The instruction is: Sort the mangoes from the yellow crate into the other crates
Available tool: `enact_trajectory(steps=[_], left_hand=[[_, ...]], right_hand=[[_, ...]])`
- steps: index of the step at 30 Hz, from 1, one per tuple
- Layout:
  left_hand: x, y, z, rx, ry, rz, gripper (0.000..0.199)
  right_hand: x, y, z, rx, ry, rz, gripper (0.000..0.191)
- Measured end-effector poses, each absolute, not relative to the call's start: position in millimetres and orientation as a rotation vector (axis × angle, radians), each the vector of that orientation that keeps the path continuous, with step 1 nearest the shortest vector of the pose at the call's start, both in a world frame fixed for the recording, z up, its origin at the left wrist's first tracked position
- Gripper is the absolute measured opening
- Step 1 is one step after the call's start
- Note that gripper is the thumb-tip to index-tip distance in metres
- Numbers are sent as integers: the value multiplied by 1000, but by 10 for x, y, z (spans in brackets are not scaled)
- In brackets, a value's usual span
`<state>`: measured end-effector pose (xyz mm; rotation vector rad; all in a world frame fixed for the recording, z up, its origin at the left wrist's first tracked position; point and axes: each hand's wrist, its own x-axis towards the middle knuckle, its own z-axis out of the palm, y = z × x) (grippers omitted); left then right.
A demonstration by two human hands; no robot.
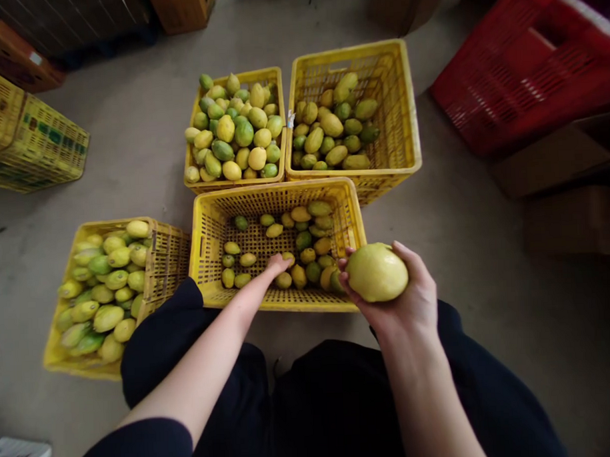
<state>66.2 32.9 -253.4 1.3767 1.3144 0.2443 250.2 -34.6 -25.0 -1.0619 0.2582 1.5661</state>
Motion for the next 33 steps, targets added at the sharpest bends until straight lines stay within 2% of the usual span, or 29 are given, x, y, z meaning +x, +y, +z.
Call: enact_trajectory(steps=[4, 8, 12, 15, 18, 22, 28, 33], left_hand=[[542, 600, -2079, 1207, 1308, 211, 25], [418, 814, -1192, 1135, 1115, 360, 43], [288, 615, -209, 928, 711, 593, 53], [175, 254, 201, 856, 635, 709, 51], [77, -89, 223, 757, 697, 793, 50], [57, -337, -14, 694, 883, 900, 50], [156, -477, -85, 1088, 970, 965, 52], [160, -585, -39, 1377, 936, 1086, 44]], right_hand=[[2461, -314, -134, -1038, 255, 1550, 26], [2374, -238, -22, -1019, 241, 1396, 19], [2206, -223, 26, -943, 168, 1425, 20], [2044, -296, 36, -877, 114, 1562, 21], [1899, -407, 5, -846, 111, 1651, 19], [1774, -550, -99, -818, 47, 1760, 21], [1718, -669, -76, -870, -1, 1743, 16], [1741, -692, 79, -916, -83, 1714, 15]])
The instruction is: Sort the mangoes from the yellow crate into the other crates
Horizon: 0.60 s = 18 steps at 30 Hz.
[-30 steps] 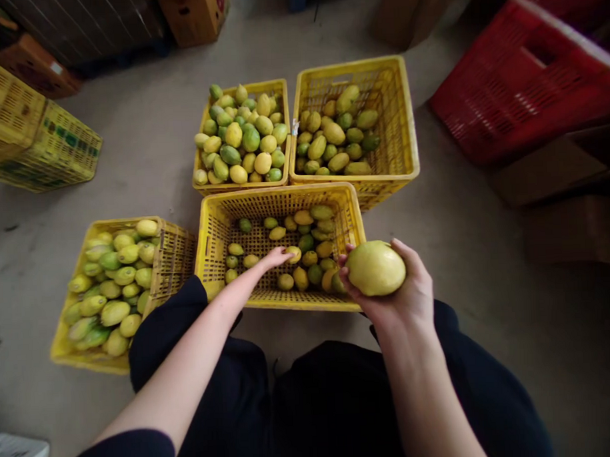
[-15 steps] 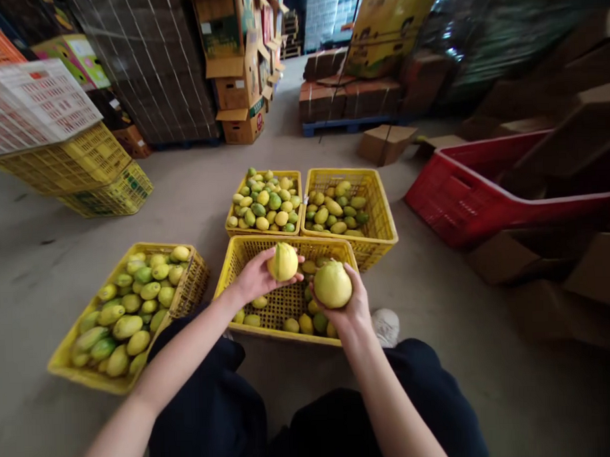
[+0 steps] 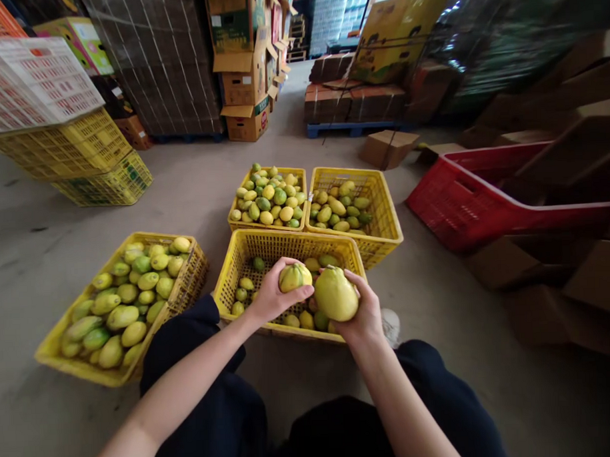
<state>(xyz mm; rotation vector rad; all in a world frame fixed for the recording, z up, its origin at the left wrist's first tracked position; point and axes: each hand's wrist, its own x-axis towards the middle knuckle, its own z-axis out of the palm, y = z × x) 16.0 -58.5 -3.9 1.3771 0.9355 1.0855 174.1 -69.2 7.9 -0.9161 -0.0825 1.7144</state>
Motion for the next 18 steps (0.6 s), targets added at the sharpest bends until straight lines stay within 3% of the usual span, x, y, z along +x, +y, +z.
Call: enact_trajectory(steps=[18], left_hand=[[181, -686, 148, 1722, 855, 1090, 50]], right_hand=[[1813, -720, 145, -867, -250, 1679, 19]])
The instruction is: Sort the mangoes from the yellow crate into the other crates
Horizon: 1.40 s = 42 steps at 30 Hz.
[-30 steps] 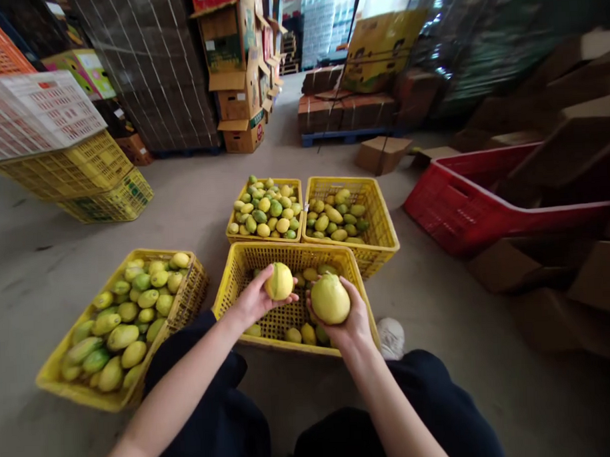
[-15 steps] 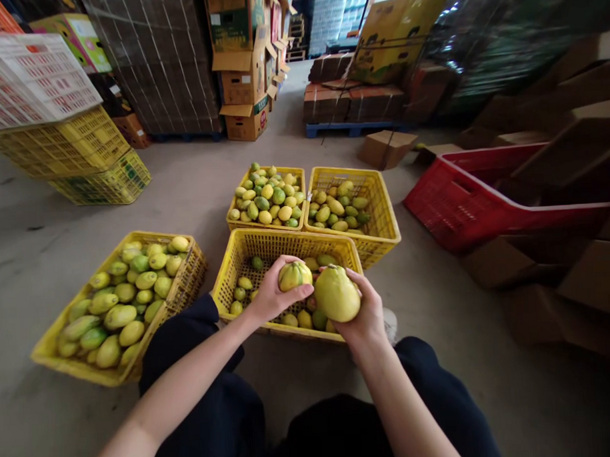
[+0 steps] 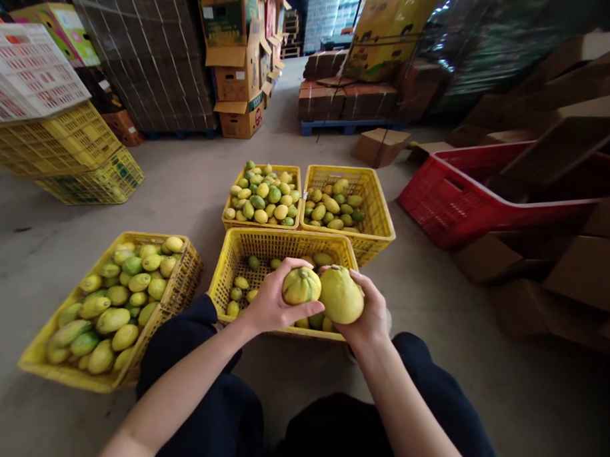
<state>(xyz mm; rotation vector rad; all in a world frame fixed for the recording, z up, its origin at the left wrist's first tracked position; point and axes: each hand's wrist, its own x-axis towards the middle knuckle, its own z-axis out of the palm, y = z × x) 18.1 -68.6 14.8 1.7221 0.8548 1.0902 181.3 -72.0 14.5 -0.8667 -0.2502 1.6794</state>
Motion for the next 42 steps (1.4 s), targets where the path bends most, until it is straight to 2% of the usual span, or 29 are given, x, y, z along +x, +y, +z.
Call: enact_trajectory(steps=[7, 15, 27, 42], left_hand=[[133, -648, 157, 1643, 950, 1249, 47], [58, -592, 189, 1420, 855, 1181, 39], [5, -574, 168, 1585, 943, 1172, 44], [-29, -535, 150, 1645, 873, 1219, 44]], right_hand=[[1754, -706, 120, -889, -230, 1742, 20], [1716, -711, 34, -792, -440, 1878, 24], [1648, -747, -48, -650, -506, 2118, 20], [1625, -743, -107, -482, -583, 2339, 28]])
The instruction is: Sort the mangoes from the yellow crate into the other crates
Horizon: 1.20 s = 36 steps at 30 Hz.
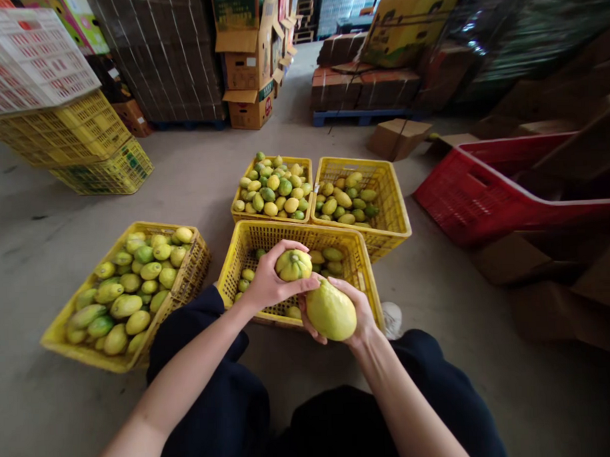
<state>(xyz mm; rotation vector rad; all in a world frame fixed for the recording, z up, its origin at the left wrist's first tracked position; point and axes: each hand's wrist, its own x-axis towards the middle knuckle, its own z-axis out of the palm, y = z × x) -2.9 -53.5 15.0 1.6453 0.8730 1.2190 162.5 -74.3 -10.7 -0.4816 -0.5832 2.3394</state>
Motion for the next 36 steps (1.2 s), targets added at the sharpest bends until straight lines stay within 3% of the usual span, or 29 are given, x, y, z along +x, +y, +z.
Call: enact_trajectory(steps=[7, 13, 17, 24, 36], left_hand=[[16, -492, 97, 1453, 958, 1209, 41], [42, -311, -23, 422, 892, 1169, 31], [-53, -255, -5, 19, 777, 1145, 26], [-94, -303, -32, 137, 766, 995, 40], [-68, -338, -98, 227, 788, 963, 35]], right_hand=[[1599, -744, -99, -645, -486, 2234, 26], [1661, -632, -48, -773, -381, 1983, 25], [1777, -557, -13, -796, -313, 1899, 13], [1904, -525, -66, -910, -190, 1806, 12], [1869, -488, -121, -993, -40, 1728, 9]])
